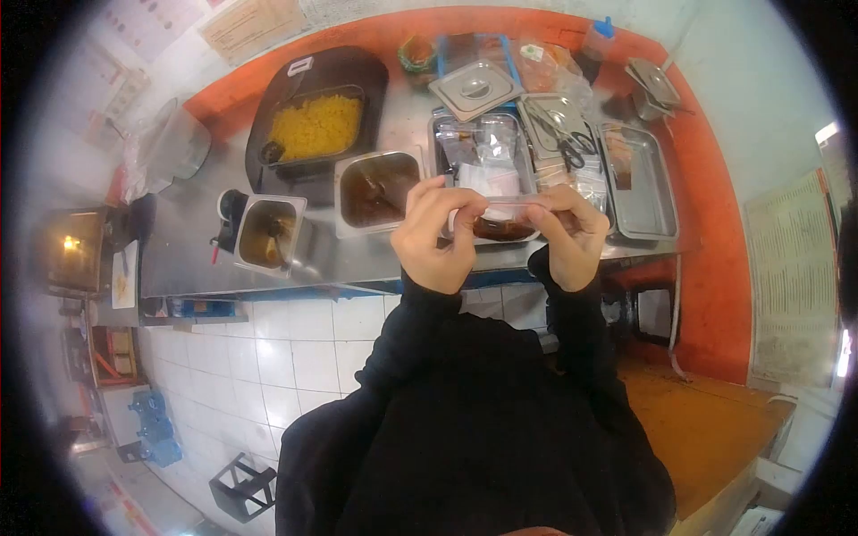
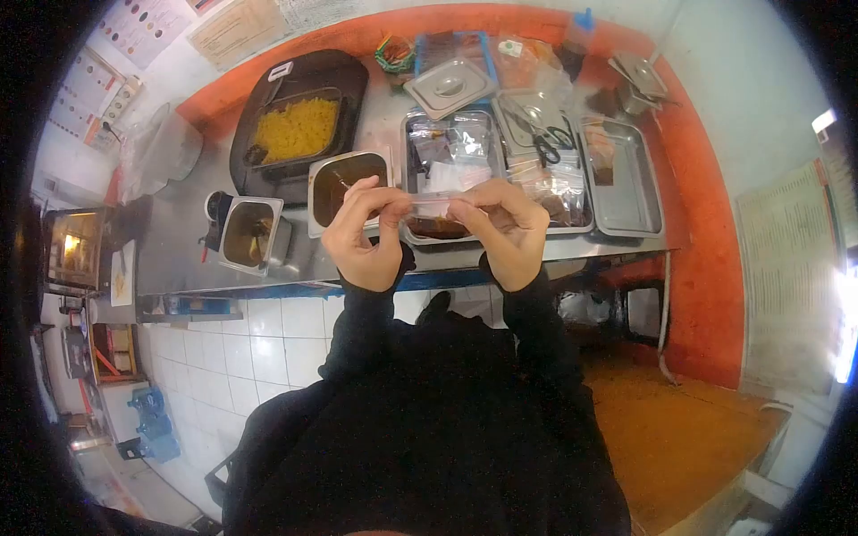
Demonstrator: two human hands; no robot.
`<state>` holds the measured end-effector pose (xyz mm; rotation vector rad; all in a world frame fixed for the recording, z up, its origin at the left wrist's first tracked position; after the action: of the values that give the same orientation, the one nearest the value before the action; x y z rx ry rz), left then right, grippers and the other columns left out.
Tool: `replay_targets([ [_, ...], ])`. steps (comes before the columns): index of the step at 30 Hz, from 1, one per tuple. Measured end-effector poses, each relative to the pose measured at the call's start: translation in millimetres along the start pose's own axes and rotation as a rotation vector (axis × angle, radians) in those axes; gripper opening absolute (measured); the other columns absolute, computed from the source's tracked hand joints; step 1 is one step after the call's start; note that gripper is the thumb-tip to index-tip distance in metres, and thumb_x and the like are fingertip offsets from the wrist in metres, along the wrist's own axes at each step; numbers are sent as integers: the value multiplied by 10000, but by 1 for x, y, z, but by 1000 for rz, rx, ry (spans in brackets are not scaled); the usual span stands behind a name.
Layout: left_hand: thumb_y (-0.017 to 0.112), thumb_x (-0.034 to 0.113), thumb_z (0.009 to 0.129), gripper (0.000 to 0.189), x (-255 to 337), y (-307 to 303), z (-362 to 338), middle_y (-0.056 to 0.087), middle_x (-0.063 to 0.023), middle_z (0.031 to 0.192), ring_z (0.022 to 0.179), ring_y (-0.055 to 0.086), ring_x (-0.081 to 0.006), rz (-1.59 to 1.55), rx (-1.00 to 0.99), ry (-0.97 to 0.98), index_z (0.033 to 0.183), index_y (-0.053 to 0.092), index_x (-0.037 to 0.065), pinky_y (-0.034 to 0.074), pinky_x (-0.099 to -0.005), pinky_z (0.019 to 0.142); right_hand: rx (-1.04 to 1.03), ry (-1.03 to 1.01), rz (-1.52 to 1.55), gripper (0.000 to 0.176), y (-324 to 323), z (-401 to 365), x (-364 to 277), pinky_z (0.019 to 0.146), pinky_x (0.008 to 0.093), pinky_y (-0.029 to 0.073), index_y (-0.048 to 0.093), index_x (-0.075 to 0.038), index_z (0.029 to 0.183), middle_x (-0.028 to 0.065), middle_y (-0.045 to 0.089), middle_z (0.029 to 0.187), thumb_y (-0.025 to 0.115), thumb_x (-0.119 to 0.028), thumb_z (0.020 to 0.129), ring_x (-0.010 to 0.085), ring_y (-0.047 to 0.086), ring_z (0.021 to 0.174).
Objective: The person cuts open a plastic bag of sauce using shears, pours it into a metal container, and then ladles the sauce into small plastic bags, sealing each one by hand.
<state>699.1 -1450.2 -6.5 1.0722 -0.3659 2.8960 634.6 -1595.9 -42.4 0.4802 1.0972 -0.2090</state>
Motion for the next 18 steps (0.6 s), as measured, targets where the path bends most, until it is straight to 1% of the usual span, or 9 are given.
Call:
replay_targets([
  [2,608,-1,678,51,6,7,-4,578,-69,673,640,540,-137,-21,-17,4,713,573,-14,385,-355,814,0,-38,11,66,-7,-5,-6,650,214,408,542,54,768,79,551,753,567,62,707,119,533,705],
  [5,614,-22,652,71,16,21,-8,571,-69,671,658,535,-145,-119,-105,-85,707,569,-19,372,-351,833,38,30,-36,77,-21,-13,-13,650,214,410,542,49,765,77,549,755,570,69,696,116,532,703],
  [6,629,-21,615,97,14,26,-12,572,-61,653,620,540,-184,-169,-104,-104,683,568,12,401,-333,754,41,54,-47,81,-24,-16,-13,648,214,411,544,48,756,73,548,757,581,65,686,112,530,703],
  [7,629,-21,615,97,18,28,-14,572,-61,653,620,540,-184,-193,-114,-101,683,568,12,401,-333,754,58,47,-65,81,-29,-20,-17,648,214,411,544,48,756,73,548,757,581,65,686,112,530,703],
  [9,631,-23,613,96,31,42,-18,571,-73,665,619,531,-190,-274,-222,-67,682,570,6,407,-314,702,-78,-12,-177,92,-24,-24,-27,635,220,412,548,49,761,70,551,760,592,52,679,116,530,692],
  [10,623,-35,610,95,33,48,-22,565,-85,673,625,523,-203,-300,-243,-100,682,575,3,403,-297,649,-67,-16,-191,92,-29,-27,-30,635,220,412,548,49,761,70,551,760,592,52,679,116,530,692],
  [13,616,-41,625,91,42,61,-31,560,-89,692,681,521,-187,-280,-314,-73,703,575,-16,412,-281,669,-95,-60,-258,105,-40,-33,-39,614,229,411,562,37,750,78,552,756,606,50,655,128,529,665],
  [15,610,-41,626,81,46,71,-36,557,-94,690,677,519,-192,-301,-323,-42,696,581,-12,409,-265,624,-130,-91,-484,111,-48,-39,-45,594,233,403,576,22,740,92,547,752,611,45,637,142,525,663],
  [18,606,-44,620,87,37,93,-48,558,-97,688,682,525,-199,-354,-352,-100,695,589,-3,407,-262,632,-21,-101,-608,79,-70,-44,-50,570,220,387,587,7,695,61,495,706,634,3,632,133,499,647],
])
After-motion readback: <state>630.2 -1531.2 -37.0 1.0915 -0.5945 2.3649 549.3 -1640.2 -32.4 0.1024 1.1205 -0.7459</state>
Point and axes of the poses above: each hand's wrist, its own z-axis towards the middle knuckle, its own y-axis out of the palm, x = y × z, the point moved 9 cm from there along z, towards the middle knuckle
